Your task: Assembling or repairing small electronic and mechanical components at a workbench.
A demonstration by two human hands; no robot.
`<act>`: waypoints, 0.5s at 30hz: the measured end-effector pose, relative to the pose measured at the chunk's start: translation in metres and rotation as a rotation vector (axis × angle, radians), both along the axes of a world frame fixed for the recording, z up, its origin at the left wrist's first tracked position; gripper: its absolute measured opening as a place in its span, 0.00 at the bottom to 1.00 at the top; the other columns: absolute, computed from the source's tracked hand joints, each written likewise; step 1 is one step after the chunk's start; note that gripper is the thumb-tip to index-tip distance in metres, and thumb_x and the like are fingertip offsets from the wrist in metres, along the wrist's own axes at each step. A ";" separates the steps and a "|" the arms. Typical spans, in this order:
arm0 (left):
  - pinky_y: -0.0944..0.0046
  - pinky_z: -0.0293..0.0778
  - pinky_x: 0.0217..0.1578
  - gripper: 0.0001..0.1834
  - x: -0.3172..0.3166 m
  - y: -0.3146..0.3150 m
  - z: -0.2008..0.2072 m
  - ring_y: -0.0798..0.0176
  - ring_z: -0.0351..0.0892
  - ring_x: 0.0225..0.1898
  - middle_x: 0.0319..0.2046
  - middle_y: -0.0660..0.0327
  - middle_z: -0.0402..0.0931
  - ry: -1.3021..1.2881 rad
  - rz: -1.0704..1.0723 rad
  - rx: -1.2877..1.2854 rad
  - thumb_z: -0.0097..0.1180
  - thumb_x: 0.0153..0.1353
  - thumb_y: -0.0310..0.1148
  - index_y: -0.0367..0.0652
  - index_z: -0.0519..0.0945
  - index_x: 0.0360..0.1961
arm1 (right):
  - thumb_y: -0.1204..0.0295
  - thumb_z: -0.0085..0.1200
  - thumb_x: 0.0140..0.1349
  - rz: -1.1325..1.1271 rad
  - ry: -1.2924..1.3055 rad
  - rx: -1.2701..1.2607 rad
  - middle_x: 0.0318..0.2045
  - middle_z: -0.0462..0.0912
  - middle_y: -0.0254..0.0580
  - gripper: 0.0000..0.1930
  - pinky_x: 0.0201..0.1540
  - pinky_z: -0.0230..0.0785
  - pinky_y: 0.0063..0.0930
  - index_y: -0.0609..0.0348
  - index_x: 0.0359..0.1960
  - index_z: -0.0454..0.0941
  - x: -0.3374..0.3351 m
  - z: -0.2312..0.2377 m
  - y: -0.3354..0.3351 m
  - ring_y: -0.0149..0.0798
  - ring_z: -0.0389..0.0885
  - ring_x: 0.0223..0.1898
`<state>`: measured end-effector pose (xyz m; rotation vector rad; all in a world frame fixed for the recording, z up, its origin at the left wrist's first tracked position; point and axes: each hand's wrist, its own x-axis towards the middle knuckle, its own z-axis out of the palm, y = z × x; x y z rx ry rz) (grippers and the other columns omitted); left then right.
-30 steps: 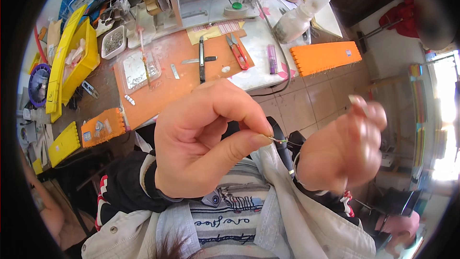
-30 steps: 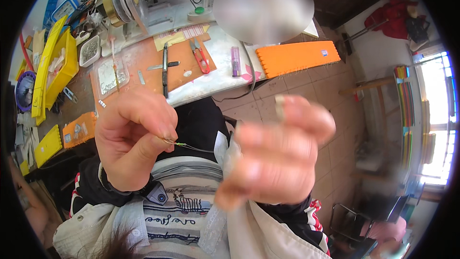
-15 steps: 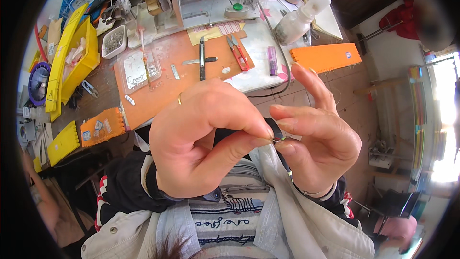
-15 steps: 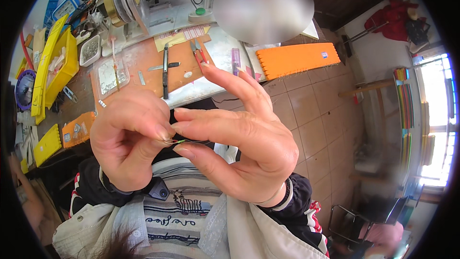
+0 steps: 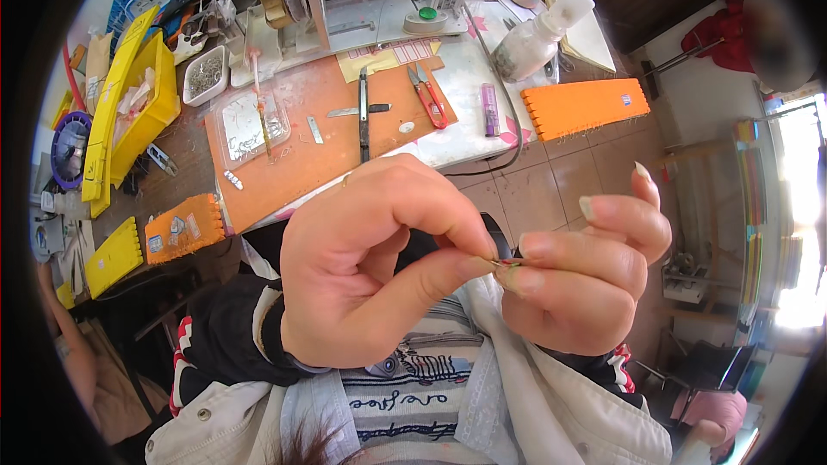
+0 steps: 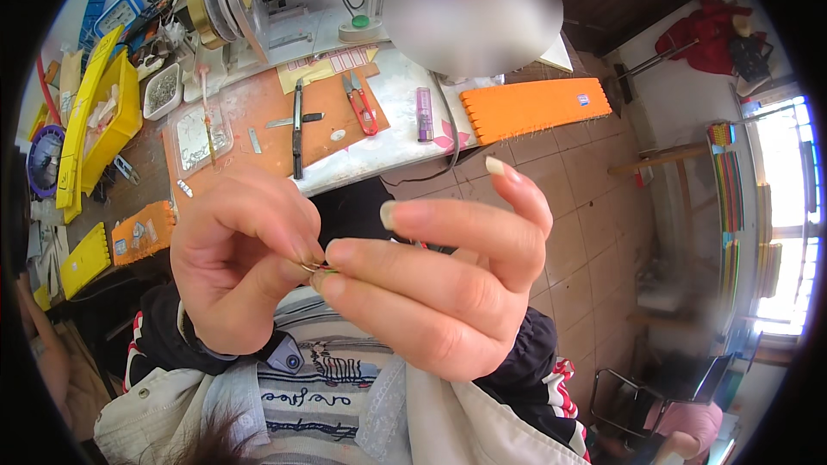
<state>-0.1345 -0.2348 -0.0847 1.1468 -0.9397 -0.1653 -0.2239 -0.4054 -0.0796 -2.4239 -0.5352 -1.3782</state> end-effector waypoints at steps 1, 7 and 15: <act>0.66 0.69 0.34 0.07 0.000 0.000 0.000 0.65 0.72 0.31 0.31 0.59 0.73 0.018 -0.028 -0.009 0.62 0.59 0.21 0.39 0.75 0.35 | 0.66 0.67 0.55 -0.016 0.015 -0.035 0.30 0.81 0.20 0.10 0.67 0.58 0.48 0.38 0.29 0.74 -0.001 0.001 -0.002 0.39 0.73 0.49; 0.67 0.69 0.34 0.08 -0.001 0.000 0.000 0.65 0.72 0.31 0.31 0.60 0.72 0.053 -0.044 -0.012 0.63 0.59 0.22 0.39 0.75 0.35 | 0.65 0.68 0.55 -0.056 0.165 0.051 0.29 0.80 0.20 0.11 0.72 0.50 0.52 0.37 0.29 0.74 -0.005 0.004 0.006 0.42 0.67 0.60; 0.68 0.68 0.33 0.07 -0.003 -0.002 0.002 0.66 0.72 0.29 0.30 0.59 0.74 0.078 -0.036 -0.026 0.62 0.60 0.22 0.39 0.75 0.35 | 0.58 0.69 0.55 0.198 -0.043 0.179 0.41 0.79 0.36 0.14 0.70 0.50 0.64 0.40 0.34 0.74 0.008 -0.009 -0.005 0.50 0.70 0.59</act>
